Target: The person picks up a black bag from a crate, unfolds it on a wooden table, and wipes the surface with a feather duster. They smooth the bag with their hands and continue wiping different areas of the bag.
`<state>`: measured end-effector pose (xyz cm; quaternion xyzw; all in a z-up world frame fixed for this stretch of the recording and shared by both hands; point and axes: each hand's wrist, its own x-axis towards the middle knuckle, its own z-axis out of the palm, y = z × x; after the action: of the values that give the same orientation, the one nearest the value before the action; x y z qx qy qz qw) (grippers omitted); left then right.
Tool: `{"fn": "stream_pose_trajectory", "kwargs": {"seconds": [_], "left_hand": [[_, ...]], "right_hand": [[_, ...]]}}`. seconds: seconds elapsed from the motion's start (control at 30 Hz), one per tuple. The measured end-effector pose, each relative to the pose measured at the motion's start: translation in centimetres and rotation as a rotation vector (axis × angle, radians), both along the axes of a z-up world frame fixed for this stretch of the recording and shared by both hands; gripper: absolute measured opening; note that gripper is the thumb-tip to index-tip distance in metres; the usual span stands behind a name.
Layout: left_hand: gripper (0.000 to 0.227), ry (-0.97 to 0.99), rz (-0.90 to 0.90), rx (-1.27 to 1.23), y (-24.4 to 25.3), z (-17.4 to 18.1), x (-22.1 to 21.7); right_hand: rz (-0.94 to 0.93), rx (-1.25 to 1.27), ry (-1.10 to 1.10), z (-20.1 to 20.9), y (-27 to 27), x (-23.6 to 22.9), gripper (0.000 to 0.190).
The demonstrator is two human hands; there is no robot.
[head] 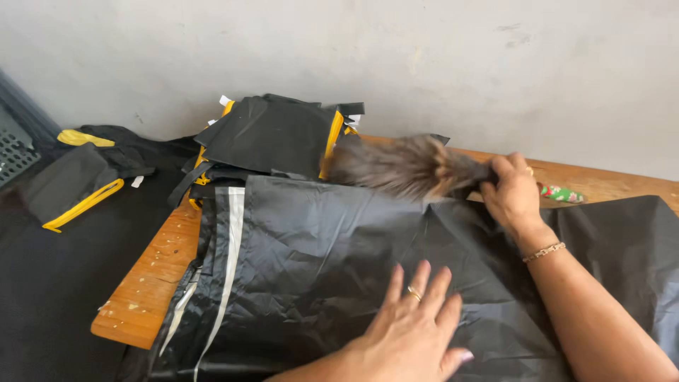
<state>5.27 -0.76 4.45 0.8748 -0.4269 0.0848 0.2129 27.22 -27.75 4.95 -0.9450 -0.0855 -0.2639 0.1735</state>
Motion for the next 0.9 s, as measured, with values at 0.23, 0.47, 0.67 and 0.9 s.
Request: {"fn": "stream_pose_trajectory", "kwargs": {"seconds": [0.23, 0.47, 0.67, 0.9], "left_hand": [[0.086, 0.073, 0.165, 0.166, 0.3, -3.6, 0.5], [0.087, -0.014, 0.183, 0.073, 0.2, -4.2, 0.4], [0.087, 0.086, 0.175, 0.144, 0.1, -3.6, 0.7], [0.088, 0.144, 0.173, 0.169, -0.2, -3.9, 0.8]], "right_hand": [[0.038, 0.328, -0.168, 8.3, 1.7, -3.9, 0.012], [0.021, 0.409, -0.056, 19.6, 6.3, -8.0, 0.017], [0.433, 0.426, -0.194, 22.0, 11.5, -3.0, 0.023], [0.586, 0.452, -0.503, 18.2, 18.5, -1.1, 0.035]]}}
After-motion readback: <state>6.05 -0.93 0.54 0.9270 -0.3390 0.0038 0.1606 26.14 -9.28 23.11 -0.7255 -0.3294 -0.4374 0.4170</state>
